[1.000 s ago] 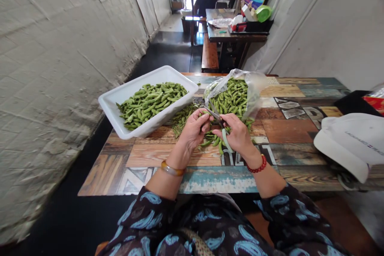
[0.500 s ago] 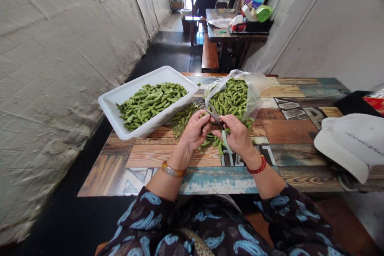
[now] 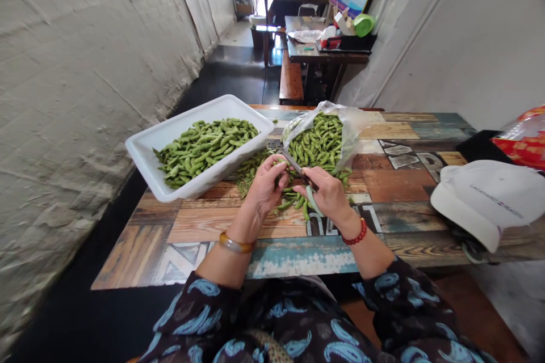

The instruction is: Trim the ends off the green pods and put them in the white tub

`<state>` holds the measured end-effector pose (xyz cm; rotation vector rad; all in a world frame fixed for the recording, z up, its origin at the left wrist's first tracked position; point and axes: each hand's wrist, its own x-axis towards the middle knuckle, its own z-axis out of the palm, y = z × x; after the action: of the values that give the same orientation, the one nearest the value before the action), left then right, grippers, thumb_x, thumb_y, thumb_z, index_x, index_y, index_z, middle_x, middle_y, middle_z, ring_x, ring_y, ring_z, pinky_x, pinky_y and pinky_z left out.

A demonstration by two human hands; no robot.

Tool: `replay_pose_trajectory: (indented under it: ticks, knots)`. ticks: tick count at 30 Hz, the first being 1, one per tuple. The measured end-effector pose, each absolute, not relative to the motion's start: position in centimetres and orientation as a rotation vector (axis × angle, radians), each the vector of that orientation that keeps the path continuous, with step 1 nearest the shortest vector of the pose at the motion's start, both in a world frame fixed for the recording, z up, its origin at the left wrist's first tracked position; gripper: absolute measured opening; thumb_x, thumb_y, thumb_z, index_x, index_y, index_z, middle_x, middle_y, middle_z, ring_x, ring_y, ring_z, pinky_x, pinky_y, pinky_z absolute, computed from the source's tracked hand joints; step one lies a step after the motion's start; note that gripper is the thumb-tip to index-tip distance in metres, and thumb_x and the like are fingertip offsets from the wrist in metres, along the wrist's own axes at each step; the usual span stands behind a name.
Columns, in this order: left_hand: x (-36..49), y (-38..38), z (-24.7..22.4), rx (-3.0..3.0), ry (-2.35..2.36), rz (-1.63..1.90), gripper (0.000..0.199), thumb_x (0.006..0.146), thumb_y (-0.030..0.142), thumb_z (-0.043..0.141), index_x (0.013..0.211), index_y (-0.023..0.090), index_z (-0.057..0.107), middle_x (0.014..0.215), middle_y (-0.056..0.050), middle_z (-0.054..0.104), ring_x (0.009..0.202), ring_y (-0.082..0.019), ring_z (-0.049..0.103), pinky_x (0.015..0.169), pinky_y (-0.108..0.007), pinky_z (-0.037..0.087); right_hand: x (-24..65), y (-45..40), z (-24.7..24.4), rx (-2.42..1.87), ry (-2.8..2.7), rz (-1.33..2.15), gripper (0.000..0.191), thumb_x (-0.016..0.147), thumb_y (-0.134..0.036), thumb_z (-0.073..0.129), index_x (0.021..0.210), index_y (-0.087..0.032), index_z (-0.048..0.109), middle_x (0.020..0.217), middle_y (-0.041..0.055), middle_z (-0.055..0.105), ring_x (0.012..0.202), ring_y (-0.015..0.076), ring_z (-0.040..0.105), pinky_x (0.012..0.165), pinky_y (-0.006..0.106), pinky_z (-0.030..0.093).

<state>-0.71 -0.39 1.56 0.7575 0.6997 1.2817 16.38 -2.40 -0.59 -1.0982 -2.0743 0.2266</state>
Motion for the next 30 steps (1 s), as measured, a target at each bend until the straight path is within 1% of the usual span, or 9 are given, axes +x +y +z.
replay_pose_trajectory:
  ticks: [4,7,10,12,17,22,28,30]
  knots:
    - [-1.1,-0.1,1.6,0.797,0.750,1.314,0.025,0.068,0.023,0.074,0.082,0.015,0.055,0.075,0.000,0.069,0.040,-0.001,0.040,0.040,-0.016,0.025,16.5,-2.1,-0.7,-1.144,-2.019,0.211,0.034,0.092,-0.043,0.064,0.117,-0.020,0.063,0.102,0.0100,0.070,0.087,0.0227,0.068,0.077,0.033,0.056]
    - [-1.4,0.0,1.5,0.876,0.778,1.301,0.020,0.069,0.020,0.070,0.082,0.015,0.056,0.081,-0.002,0.072,0.041,-0.001,0.042,0.041,-0.016,0.026,17.0,-1.8,-0.7,-1.187,-1.967,0.197,0.037,0.090,-0.044,0.067,0.117,-0.019,0.064,0.098,0.0093,0.070,0.086,0.0232,0.068,0.078,0.034,0.057]
    - [-1.5,-0.1,1.4,0.955,0.811,1.265,0.018,0.071,0.021,0.069,0.083,0.015,0.057,0.072,0.001,0.067,0.040,-0.001,0.039,0.040,-0.016,0.024,17.3,-1.6,-0.7,-1.144,-2.003,0.238,0.042,0.087,-0.045,0.070,0.120,-0.020,0.063,0.103,0.0101,0.068,0.084,0.0227,0.067,0.078,0.036,0.058]
    - [-1.5,-0.1,1.3,0.996,0.829,1.248,0.018,0.074,0.025,0.069,0.083,0.015,0.058,0.068,0.003,0.062,0.039,-0.001,0.037,0.040,-0.017,0.023,17.4,-1.6,-0.8,-1.085,-2.051,0.282,0.046,0.085,-0.045,0.072,0.121,-0.019,0.062,0.106,0.0109,0.067,0.083,0.0223,0.066,0.077,0.036,0.058]
    - [-1.4,-0.3,1.0,1.055,0.810,1.224,0.028,0.079,0.040,0.071,0.081,0.015,0.058,0.064,0.005,0.053,0.041,-0.002,0.035,0.040,-0.018,0.022,17.3,-1.6,-1.0,-1.046,-2.050,0.346,0.048,0.083,-0.043,0.074,0.122,-0.019,0.061,0.107,0.0105,0.065,0.079,0.0201,0.064,0.074,0.035,0.058]
    - [-1.4,-0.4,0.7,1.149,0.874,1.191,0.026,0.081,0.040,0.070,0.082,0.016,0.062,0.053,0.007,0.043,0.043,-0.004,0.032,0.043,-0.018,0.022,17.3,-1.6,-0.9,-1.045,-2.051,0.346,0.046,0.083,-0.042,0.074,0.122,-0.019,0.062,0.105,0.0097,0.065,0.078,0.0196,0.063,0.073,0.035,0.057]
    - [-1.2,-0.7,1.2,1.285,0.974,1.180,0.017,0.080,0.033,0.067,0.080,0.016,0.067,0.057,0.004,0.051,0.052,-0.008,0.040,0.049,-0.019,0.030,17.2,-1.6,-1.1,-1.031,-2.045,0.360,0.045,0.084,-0.043,0.073,0.122,-0.020,0.062,0.105,0.0093,0.065,0.074,0.0181,0.061,0.072,0.034,0.057]
    - [-1.2,-0.8,1.3,1.295,0.969,1.180,0.016,0.080,0.032,0.066,0.079,0.016,0.067,0.057,0.004,0.051,0.052,-0.008,0.040,0.049,-0.019,0.030,17.2,-1.5,-1.1,-1.030,-2.049,0.353,0.043,0.085,-0.043,0.072,0.121,-0.021,0.062,0.103,0.0090,0.066,0.075,0.0186,0.061,0.072,0.034,0.056]
